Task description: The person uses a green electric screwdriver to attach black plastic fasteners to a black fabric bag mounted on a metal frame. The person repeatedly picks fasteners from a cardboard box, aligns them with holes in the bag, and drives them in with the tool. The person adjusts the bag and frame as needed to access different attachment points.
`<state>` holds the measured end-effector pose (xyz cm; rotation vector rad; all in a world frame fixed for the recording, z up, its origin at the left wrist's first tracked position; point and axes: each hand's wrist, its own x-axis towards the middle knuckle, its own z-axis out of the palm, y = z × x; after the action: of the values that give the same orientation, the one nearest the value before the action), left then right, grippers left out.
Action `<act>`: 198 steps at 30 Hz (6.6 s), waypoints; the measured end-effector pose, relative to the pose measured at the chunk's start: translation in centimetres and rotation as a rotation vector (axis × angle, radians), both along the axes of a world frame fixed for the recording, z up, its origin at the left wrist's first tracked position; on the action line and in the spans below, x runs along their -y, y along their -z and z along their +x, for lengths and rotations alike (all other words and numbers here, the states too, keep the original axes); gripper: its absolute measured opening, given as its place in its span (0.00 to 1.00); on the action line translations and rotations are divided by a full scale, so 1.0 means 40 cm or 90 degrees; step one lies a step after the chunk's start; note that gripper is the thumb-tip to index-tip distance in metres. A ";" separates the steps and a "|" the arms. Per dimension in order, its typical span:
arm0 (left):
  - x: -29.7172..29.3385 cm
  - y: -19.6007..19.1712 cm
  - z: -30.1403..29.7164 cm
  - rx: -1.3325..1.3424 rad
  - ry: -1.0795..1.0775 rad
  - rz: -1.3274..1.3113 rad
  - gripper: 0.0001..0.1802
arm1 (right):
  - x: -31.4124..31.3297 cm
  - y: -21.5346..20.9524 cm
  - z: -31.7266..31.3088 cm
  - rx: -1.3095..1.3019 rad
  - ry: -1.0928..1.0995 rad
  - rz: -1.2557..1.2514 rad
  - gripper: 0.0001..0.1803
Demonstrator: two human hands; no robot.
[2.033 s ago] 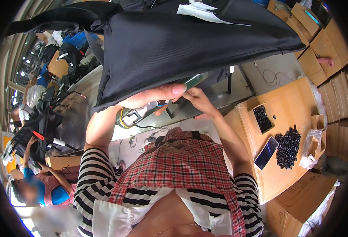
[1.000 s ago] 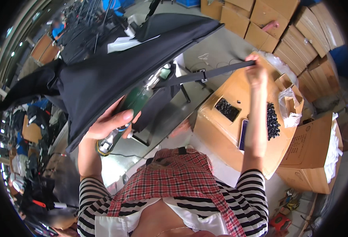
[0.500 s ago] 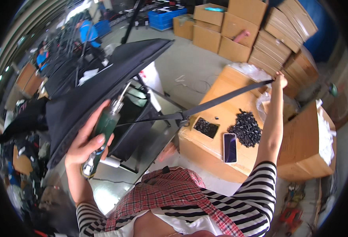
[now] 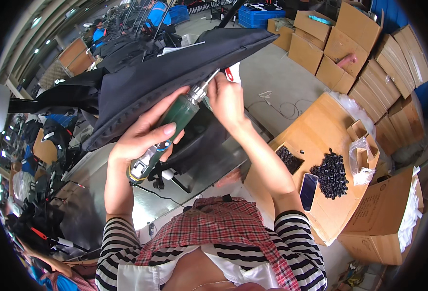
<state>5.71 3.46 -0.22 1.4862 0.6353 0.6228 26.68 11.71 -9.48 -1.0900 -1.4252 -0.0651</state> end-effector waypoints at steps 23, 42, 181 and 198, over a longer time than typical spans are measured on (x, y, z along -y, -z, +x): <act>-0.027 0.004 -0.011 0.037 0.015 -0.004 0.42 | 0.041 0.053 0.016 -0.137 -0.104 -0.203 0.16; -0.046 0.002 -0.019 0.051 0.001 0.012 0.42 | -0.126 0.027 -0.028 -0.157 0.134 -0.012 0.13; 0.464 0.677 -0.170 0.092 -0.413 -0.771 0.34 | 0.270 0.323 -0.014 0.302 -0.306 -0.001 0.24; 0.394 0.726 -0.054 0.016 -0.371 -0.750 0.39 | 0.279 0.669 0.614 0.594 0.075 -0.450 0.10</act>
<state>3.56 -12.31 -29.28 0.1801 1.1600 0.5303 51.25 0.54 -36.26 -1.8625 -2.3075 -0.1787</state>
